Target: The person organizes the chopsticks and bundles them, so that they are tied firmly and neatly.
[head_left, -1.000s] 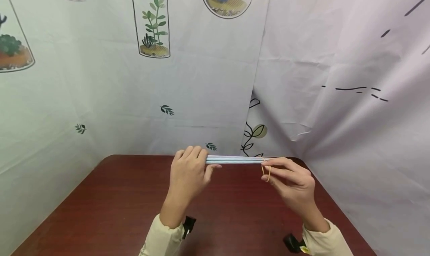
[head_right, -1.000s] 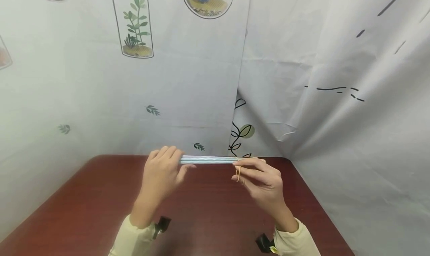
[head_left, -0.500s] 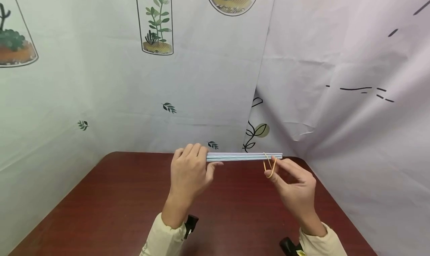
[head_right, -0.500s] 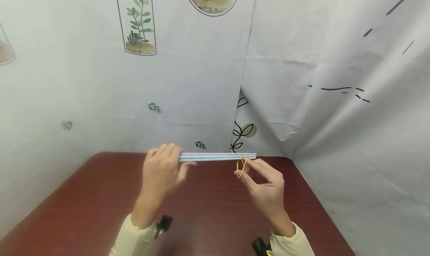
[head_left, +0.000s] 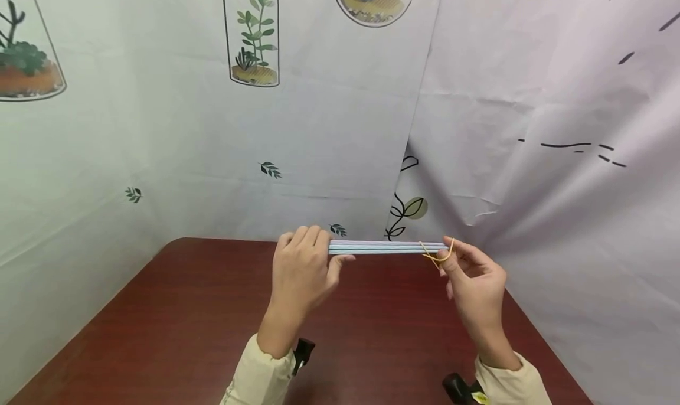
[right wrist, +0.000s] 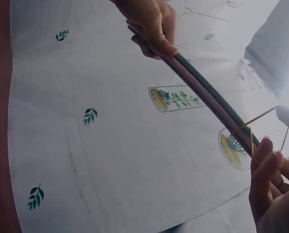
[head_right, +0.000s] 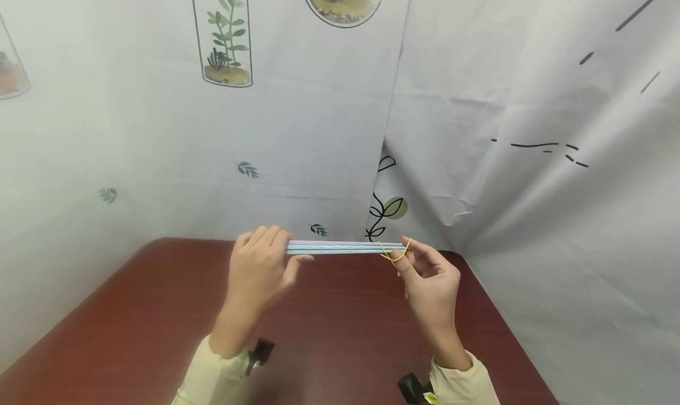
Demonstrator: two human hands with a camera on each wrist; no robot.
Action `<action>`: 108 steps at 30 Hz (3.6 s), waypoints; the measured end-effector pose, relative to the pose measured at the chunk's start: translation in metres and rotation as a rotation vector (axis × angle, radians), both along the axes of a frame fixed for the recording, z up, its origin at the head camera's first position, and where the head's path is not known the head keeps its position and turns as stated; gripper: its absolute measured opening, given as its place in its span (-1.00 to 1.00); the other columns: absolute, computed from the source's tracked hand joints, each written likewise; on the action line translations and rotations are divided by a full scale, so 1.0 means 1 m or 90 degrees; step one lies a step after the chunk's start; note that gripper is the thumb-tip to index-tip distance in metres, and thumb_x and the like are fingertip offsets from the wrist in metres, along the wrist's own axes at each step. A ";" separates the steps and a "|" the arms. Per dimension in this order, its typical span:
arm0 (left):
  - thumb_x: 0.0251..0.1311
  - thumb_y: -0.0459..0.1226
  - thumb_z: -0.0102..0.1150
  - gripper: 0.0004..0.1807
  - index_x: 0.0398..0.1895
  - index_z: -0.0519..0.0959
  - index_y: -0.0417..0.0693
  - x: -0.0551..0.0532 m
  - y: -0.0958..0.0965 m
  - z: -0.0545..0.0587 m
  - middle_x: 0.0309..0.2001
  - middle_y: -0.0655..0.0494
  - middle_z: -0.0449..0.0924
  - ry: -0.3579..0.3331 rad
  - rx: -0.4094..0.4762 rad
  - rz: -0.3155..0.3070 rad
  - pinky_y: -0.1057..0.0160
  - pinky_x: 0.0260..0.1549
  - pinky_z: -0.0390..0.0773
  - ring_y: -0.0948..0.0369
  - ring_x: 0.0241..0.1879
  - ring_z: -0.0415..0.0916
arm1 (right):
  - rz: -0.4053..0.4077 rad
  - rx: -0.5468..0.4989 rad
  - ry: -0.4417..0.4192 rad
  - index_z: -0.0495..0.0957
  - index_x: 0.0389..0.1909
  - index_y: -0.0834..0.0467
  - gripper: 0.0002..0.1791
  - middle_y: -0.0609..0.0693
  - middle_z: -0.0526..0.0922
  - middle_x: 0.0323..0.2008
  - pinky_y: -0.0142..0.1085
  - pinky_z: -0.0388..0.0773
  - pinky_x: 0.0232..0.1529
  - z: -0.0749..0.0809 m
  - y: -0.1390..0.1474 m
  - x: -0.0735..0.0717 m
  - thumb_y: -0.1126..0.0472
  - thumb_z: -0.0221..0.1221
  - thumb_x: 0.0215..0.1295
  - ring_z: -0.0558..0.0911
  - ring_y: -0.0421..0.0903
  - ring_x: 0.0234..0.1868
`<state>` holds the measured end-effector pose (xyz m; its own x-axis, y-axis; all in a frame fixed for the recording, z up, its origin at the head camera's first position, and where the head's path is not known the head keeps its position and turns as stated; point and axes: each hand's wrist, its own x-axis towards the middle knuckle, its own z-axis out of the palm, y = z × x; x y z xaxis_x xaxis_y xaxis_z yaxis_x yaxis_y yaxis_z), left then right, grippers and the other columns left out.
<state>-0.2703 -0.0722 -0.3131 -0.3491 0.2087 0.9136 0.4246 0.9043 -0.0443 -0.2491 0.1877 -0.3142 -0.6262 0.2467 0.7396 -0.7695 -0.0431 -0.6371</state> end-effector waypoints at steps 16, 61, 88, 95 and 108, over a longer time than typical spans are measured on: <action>0.10 0.14 0.32 -0.54 -0.43 0.53 -0.08 0.001 0.002 0.000 -0.50 0.12 0.44 0.032 -0.019 -0.042 0.13 -0.38 0.40 0.12 -0.47 0.37 | 0.076 0.038 -0.189 0.73 -0.37 0.09 -0.78 -0.14 0.47 -0.65 -0.39 0.10 -0.70 0.021 -0.004 -0.015 0.39 0.17 0.36 0.29 -0.32 -0.69; 0.42 0.21 -0.21 -0.40 -0.46 0.52 -0.06 0.008 0.000 0.008 -0.49 0.10 0.41 0.124 0.001 -0.005 0.15 -0.42 0.33 0.11 -0.49 0.31 | -0.289 0.245 0.755 0.63 -0.67 0.39 -0.71 0.22 0.68 -0.51 -0.22 0.48 -0.31 0.028 -0.044 -0.007 0.40 0.30 0.24 0.62 0.12 -0.53; 0.41 0.19 -0.19 -0.42 -0.49 0.49 -0.07 0.007 0.000 0.008 -0.52 0.09 0.41 0.138 0.010 0.003 0.10 -0.36 0.35 0.11 -0.50 0.31 | 0.059 -0.303 0.115 0.52 0.06 0.57 -0.65 0.12 0.60 -0.47 -0.42 0.31 -0.87 0.004 -0.042 0.010 0.60 0.15 0.23 0.56 -0.15 -0.56; 0.42 0.21 -0.23 -0.40 -0.49 0.48 -0.06 0.007 0.002 0.007 -0.50 0.10 0.42 0.152 -0.011 -0.014 0.12 -0.37 0.34 0.11 -0.49 0.33 | 0.226 -0.164 -0.136 0.66 -0.47 0.27 -0.65 -0.03 0.57 -0.48 -0.41 -0.04 -0.79 0.023 -0.023 0.010 0.46 -0.05 0.42 0.34 -0.30 -0.69; 0.41 0.22 -0.21 -0.40 -0.51 0.46 -0.06 0.009 0.003 0.007 -0.49 0.10 0.41 0.139 -0.023 -0.024 0.15 -0.41 0.32 0.12 -0.49 0.31 | 0.426 0.040 -0.131 0.60 -0.12 0.18 -0.58 -0.02 0.60 -0.14 -0.37 0.51 -0.48 0.023 0.010 0.002 0.33 -0.29 0.58 0.55 -0.18 -0.16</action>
<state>-0.2614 -0.0691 -0.3061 -0.1354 0.2518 0.9583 0.4353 0.8839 -0.1707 -0.2469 0.1978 -0.2907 -0.7575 -0.2792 0.5902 -0.4542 -0.4240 -0.7835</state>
